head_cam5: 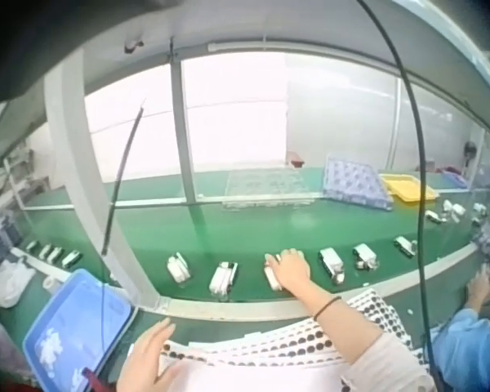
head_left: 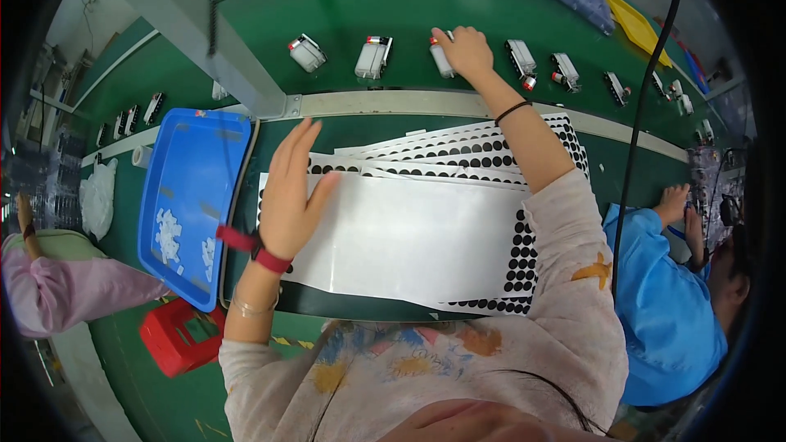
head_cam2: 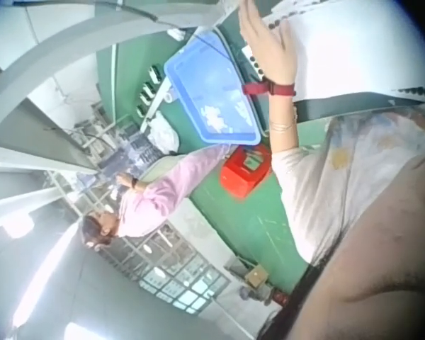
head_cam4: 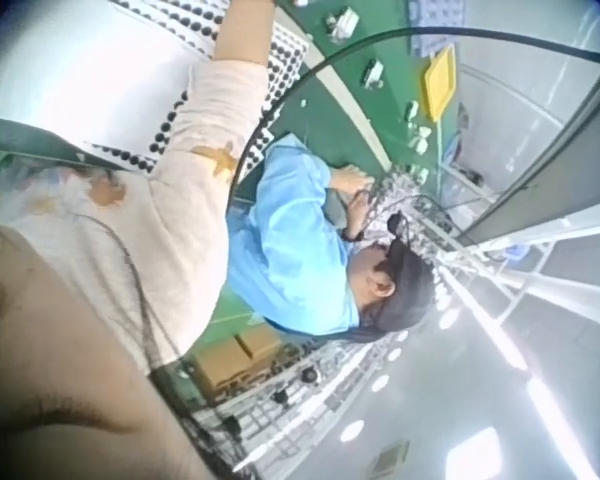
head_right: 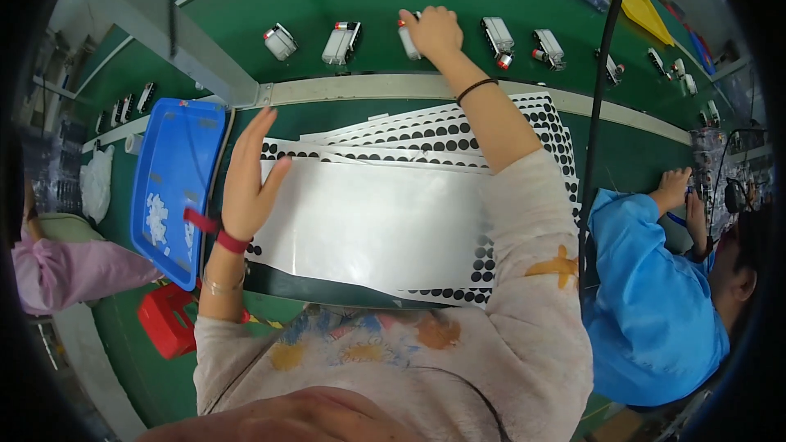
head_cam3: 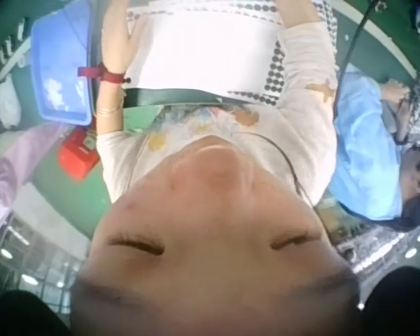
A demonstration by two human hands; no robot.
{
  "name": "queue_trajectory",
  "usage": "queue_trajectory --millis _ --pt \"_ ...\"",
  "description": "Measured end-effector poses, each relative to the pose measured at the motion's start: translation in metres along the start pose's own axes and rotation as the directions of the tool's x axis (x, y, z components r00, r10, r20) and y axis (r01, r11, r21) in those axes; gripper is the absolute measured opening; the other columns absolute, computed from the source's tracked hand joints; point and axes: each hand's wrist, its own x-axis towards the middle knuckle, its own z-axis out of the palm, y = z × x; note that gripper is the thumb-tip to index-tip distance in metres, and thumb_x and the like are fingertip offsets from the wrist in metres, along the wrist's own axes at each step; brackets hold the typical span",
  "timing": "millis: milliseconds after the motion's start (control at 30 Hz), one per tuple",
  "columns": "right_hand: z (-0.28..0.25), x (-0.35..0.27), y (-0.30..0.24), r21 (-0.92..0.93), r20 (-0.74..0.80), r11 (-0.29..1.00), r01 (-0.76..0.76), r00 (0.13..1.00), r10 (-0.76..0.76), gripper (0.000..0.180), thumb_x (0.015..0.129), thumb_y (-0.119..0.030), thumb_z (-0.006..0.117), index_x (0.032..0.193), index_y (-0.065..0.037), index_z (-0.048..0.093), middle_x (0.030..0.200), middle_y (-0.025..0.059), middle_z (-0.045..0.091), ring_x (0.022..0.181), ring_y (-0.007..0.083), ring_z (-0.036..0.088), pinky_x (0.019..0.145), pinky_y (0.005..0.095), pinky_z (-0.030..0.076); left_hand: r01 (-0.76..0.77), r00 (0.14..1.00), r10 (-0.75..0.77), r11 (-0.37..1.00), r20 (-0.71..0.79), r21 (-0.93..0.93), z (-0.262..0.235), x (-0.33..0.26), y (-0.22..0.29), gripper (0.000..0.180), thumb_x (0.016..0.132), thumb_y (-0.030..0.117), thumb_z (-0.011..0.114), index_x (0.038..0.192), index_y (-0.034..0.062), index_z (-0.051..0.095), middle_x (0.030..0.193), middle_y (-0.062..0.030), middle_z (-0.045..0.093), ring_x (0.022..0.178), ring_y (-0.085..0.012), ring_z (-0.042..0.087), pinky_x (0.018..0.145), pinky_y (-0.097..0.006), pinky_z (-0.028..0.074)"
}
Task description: The person assembles electronic components by hand, attaching wires and labels to an electronic circuit board and component housing.
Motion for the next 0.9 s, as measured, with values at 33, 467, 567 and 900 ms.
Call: queue_trajectory --millis 33,467,567,900 --pt "0.002 0.001 0.004 -0.039 -0.031 0.999 -0.01 0.999 0.009 0.054 0.083 -0.05 0.047 0.088 0.002 0.059 0.097 0.0179 0.056 0.089 0.0342 0.055 0.073 0.0419 0.047 0.017 0.999 -0.023 0.99 0.036 0.142 -0.004 -0.014 -0.008 0.055 0.079 0.014 0.059 0.128 0.0007 0.037 0.132 -0.0168 0.039 0.121 -0.0359 0.037 0.098 -0.039 0.032" --pt "-0.089 -0.054 0.088 -0.206 0.085 0.978 0.025 0.996 -0.007 0.04 0.072 -0.035 0.067 0.099 -0.008 0.055 0.073 0.0088 0.063 0.064 0.03 0.061 0.055 0.0378 0.048 0.028 0.988 0.066 0.807 -0.137 0.59 0.009 -0.08 -0.053 0.021 0.08 0.016 0.057 0.096 0.0029 0.06 0.095 -0.0086 0.061 0.087 -0.0254 0.058 0.07 -0.032 0.047" --pt "-0.101 -0.058 0.071 -0.056 -0.103 0.995 0.081 0.991 -0.086 0.025 0.075 -0.022 0.065 0.097 -0.012 0.06 0.079 0.0098 0.061 0.069 0.0294 0.06 0.059 0.0355 0.048 0.082 0.992 0.009 0.731 -0.13 0.678 0.008 -0.084 -0.046 0.01 0.079 0.015 0.058 0.078 0.0052 0.056 0.08 -0.0056 0.058 0.072 -0.0219 0.055 0.056 -0.031 0.042" --pt "-0.107 -0.13 -0.058 0.852 0.128 -0.409 -0.328 0.886 -0.445 0.016 0.089 -0.016 0.046 0.099 -0.004 0.05 0.094 0.0101 0.05 0.095 0.0228 0.051 0.087 0.0383 0.042 0.187 0.975 -0.061 0.736 -0.211 0.65 0.013 -0.088 -0.048 0.016 0.083 0.015 0.055 0.07 0.0079 0.05 0.049 -0.0044 0.049 0.049 -0.0205 0.05 0.043 -0.031 0.039"
